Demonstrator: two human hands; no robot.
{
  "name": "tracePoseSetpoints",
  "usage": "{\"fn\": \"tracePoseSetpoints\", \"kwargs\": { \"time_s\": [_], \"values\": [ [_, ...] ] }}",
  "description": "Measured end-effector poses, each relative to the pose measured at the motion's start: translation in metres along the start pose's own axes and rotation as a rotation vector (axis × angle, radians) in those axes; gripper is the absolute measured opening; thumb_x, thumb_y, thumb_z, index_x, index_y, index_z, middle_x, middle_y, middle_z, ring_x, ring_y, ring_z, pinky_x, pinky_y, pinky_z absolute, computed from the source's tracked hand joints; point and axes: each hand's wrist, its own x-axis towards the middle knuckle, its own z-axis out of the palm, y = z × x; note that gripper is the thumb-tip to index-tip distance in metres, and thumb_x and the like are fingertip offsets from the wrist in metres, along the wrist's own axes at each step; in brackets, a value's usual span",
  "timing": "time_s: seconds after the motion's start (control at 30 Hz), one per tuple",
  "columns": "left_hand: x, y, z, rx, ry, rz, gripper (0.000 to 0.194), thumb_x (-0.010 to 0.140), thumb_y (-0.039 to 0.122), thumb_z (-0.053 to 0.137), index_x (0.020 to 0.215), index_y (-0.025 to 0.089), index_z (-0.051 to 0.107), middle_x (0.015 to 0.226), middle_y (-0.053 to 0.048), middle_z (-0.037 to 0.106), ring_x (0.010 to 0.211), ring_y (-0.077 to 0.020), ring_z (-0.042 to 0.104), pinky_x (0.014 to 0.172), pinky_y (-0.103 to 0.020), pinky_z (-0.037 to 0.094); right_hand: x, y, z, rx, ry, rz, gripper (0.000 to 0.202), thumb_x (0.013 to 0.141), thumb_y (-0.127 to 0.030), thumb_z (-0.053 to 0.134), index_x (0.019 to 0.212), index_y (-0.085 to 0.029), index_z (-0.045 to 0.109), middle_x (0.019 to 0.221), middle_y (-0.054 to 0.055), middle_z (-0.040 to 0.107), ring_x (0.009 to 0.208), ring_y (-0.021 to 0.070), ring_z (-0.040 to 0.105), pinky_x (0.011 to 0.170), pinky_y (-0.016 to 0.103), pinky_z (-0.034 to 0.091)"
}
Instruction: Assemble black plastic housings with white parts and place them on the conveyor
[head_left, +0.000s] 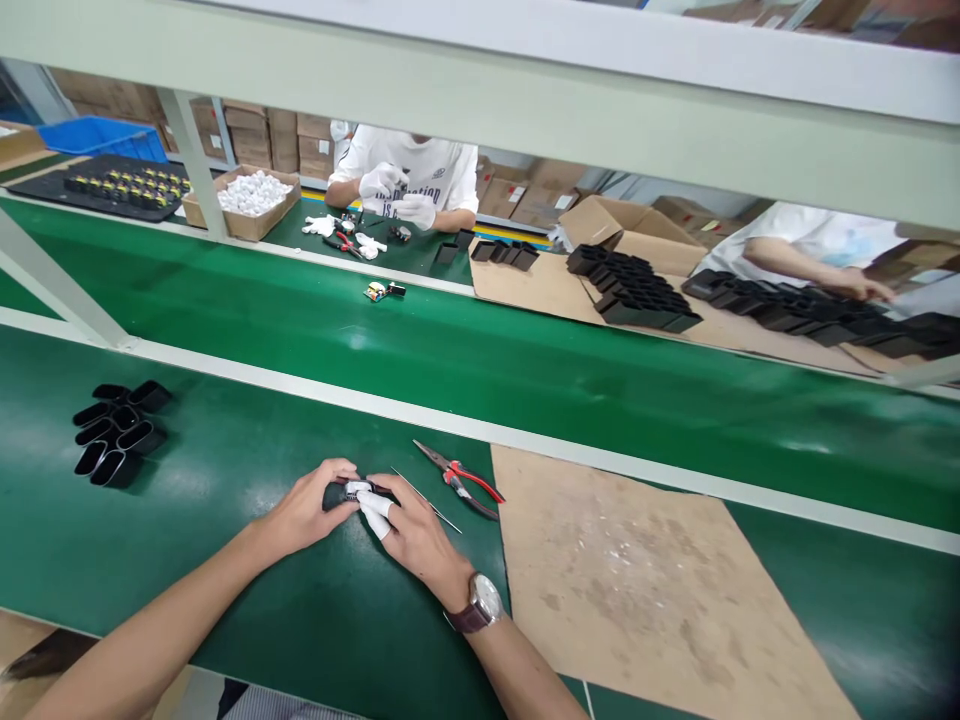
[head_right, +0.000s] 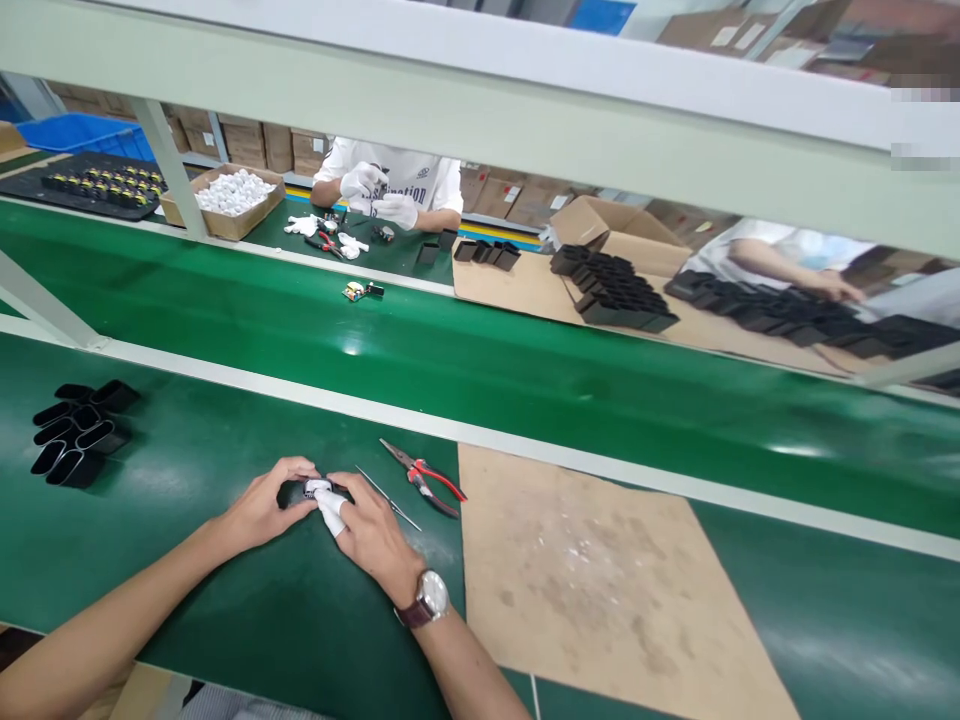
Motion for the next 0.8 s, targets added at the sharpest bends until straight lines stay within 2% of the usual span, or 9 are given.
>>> {"fn": "tracePoseSetpoints", "kwargs": {
  "time_s": [0.17,0.37,0.47,0.57,0.67,0.73,0.8],
  "values": [
    [-0.002,0.003,-0.002,0.019,-0.009,0.042,0.052,0.09,0.026,0.079,0.138,0.029,0.061,0.129,-0.008,0.072,0.12,-0.0288,0.069,0.103,-0.04,0.054,0.002,-0.007,0.001,0.043,0.077,0.027,0.034,0.101,-0.014,0.059,0.133,-0.026,0.063,0.127,0.012,0.066,0.114,0.0231,0.068,0.093,0.041,0.063],
    [0.001,0.012,-0.01,0.098,-0.09,0.158,0.036,0.097,0.022,0.068,0.133,0.029,0.065,0.125,-0.009,0.071,0.116,-0.0261,0.069,0.101,-0.038,0.054,0.002,-0.012,0.004,0.004,0.043,0.063,0.023,0.102,-0.017,0.058,0.122,-0.024,0.068,0.122,0.012,0.067,0.109,0.0234,0.069,0.091,0.04,0.064],
    [0.003,0.012,-0.011,0.13,-0.095,0.235,0.03,0.098,0.02,0.067,0.127,0.028,0.069,0.125,-0.011,0.071,0.115,-0.0258,0.07,0.101,-0.036,0.055,-0.003,-0.013,-0.002,-0.016,-0.003,0.076,0.037,0.104,-0.02,0.058,0.14,-0.025,0.059,0.13,0.012,0.067,0.116,0.0241,0.068,0.096,0.041,0.063],
    [0.003,0.011,-0.011,0.161,-0.073,0.268,0.023,0.099,0.021,0.066,0.119,0.028,0.075,0.126,-0.011,0.071,0.114,-0.0252,0.07,0.102,-0.036,0.055,-0.014,-0.014,-0.014,-0.116,0.05,0.135,0.052,0.104,-0.024,0.06,0.154,-0.024,0.046,0.137,0.013,0.064,0.125,0.0266,0.064,0.104,0.046,0.059],
    [0.006,0.013,-0.008,0.041,0.025,0.177,0.014,0.095,0.025,0.074,0.108,0.025,0.079,0.12,-0.012,0.073,0.109,-0.0258,0.071,0.099,-0.037,0.057,-0.029,-0.009,-0.025,-0.308,0.118,0.23,0.045,0.104,-0.021,0.058,0.148,-0.022,0.053,0.131,0.015,0.065,0.121,0.0299,0.064,0.104,0.052,0.058],
    [0.009,0.016,-0.005,-0.199,0.105,0.004,0.014,0.09,0.031,0.081,0.101,0.022,0.079,0.106,-0.01,0.076,0.094,-0.0238,0.073,0.086,-0.035,0.061,-0.038,-0.003,-0.029,-0.406,0.103,0.268,0.039,0.104,-0.018,0.054,0.142,-0.021,0.058,0.125,0.015,0.067,0.114,0.0307,0.066,0.103,0.055,0.057],
    [0.013,0.019,-0.004,-0.528,0.149,-0.213,0.023,0.084,0.036,0.087,0.098,0.019,0.078,0.093,-0.008,0.076,0.082,-0.0205,0.073,0.076,-0.032,0.062,-0.043,0.003,-0.03,-0.437,0.073,0.279,0.039,0.103,-0.014,0.05,0.14,-0.02,0.061,0.12,0.014,0.068,0.11,0.0298,0.067,0.103,0.056,0.057]
  ]
}}
